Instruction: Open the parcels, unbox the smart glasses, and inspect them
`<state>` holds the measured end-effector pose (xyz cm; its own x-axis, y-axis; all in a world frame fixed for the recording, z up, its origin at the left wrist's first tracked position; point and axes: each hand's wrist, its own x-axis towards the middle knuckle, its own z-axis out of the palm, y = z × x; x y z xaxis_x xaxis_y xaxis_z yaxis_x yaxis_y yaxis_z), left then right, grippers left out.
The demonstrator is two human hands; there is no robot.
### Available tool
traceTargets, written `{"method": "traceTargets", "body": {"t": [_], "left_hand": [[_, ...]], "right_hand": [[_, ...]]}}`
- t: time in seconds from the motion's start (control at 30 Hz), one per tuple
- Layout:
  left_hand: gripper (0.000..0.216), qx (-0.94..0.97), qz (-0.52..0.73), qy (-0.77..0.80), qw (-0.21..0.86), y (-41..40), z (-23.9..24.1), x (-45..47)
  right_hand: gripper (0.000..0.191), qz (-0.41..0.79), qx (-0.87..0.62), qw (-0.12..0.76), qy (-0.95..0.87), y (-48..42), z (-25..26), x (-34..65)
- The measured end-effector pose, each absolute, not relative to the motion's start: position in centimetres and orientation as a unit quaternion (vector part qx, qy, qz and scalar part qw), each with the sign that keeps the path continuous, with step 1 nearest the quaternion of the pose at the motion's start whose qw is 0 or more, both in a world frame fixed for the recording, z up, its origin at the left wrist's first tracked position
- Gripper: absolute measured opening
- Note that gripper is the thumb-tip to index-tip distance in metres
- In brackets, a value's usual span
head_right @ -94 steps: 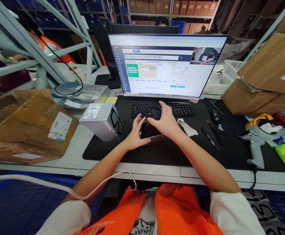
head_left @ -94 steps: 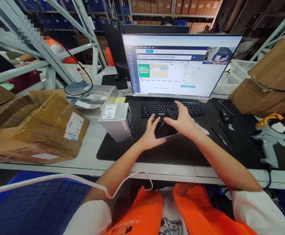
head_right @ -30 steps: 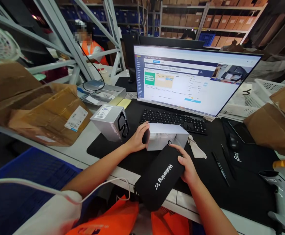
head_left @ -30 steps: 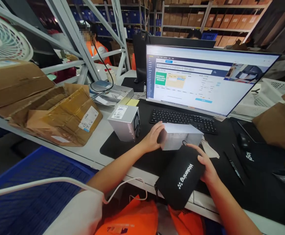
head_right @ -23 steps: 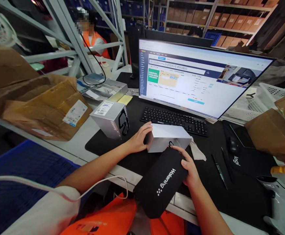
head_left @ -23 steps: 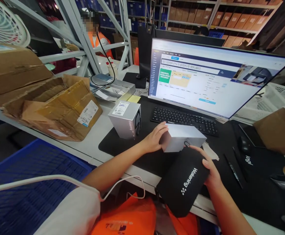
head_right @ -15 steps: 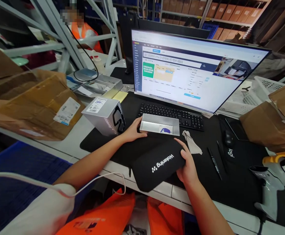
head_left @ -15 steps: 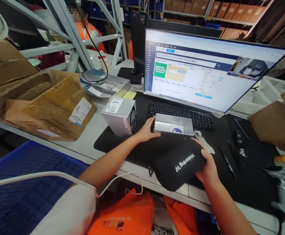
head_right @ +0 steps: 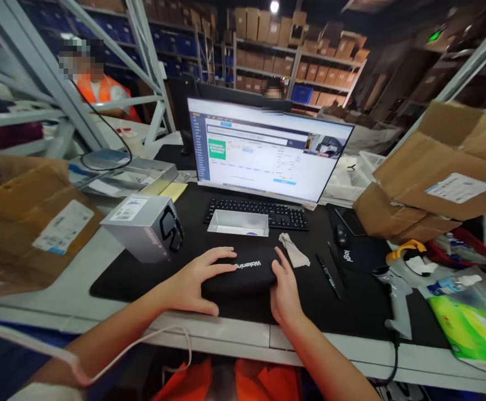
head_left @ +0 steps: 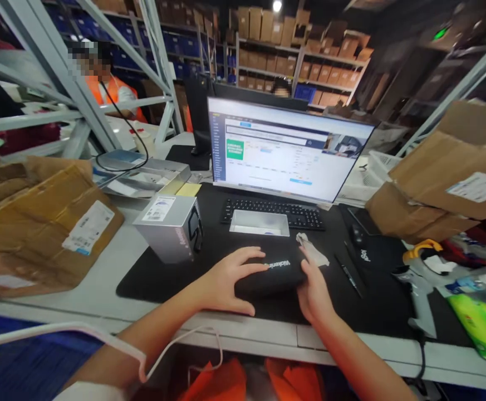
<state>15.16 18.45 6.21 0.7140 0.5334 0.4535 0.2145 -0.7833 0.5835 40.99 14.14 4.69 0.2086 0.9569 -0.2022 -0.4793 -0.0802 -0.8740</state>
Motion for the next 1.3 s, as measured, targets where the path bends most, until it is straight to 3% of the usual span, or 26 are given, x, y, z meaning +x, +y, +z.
{"method": "traceTargets", "body": {"t": [0.07, 0.17, 0.3, 0.43, 0.6, 0.7, 0.83, 0.93, 1.03, 1.3], "left_hand": [[0.070, 0.874, 0.265, 0.278, 0.297, 19.3, 5.5, 15.5], [0.052, 0.834, 0.263, 0.302, 0.378, 21.4, 3.9, 15.3], [0.042, 0.810, 0.260, 0.331, 0.408, 23.4, 2.8, 14.7], [0.034, 0.845, 0.239, 0.411, 0.243, 22.8, 4.0, 16.1], [0.048, 0.927, 0.146, 0.337, 0.078, 21.1, 6.0, 19.9], [0.065, 0.926, 0.107, 0.354, 0.073, 21.3, 6.1, 20.9], [0.067, 0.922, 0.102, 0.351, 0.125, 21.9, 6.0, 20.7], [0.074, 0.919, 0.096, 0.355, 0.143, 21.6, 5.9, 20.7], [0.079, 0.914, 0.101, 0.362, 0.150, 21.2, 5.8, 21.2], [0.041, 0.899, 0.147, 0.367, 0.187, 21.6, 5.6, 21.2]], "right_hand": [[0.067, 0.609, -0.480, 0.578, -0.256, 13.8, 4.0, 41.2], [0.060, 0.613, -0.539, 0.451, -0.360, 14.0, 2.8, 42.7], [0.045, 0.430, -0.617, 0.192, -0.630, 15.7, 2.0, 45.4], [0.028, 0.327, -0.621, 0.124, -0.701, 18.1, 2.2, 46.4], [0.015, 0.279, -0.595, 0.043, -0.752, 19.9, 2.8, 46.1], [0.023, 0.277, -0.567, 0.025, -0.776, 20.2, 3.7, 46.4], [0.032, 0.329, -0.520, 0.017, -0.788, 20.3, 5.9, 48.1], [0.042, 0.399, -0.489, 0.047, -0.774, 20.4, 8.0, 48.8], [0.048, 0.380, -0.481, 0.081, -0.786, 20.3, 9.9, 46.4], [0.027, 0.240, -0.479, 0.167, -0.828, 18.0, 10.8, 37.9]]}}
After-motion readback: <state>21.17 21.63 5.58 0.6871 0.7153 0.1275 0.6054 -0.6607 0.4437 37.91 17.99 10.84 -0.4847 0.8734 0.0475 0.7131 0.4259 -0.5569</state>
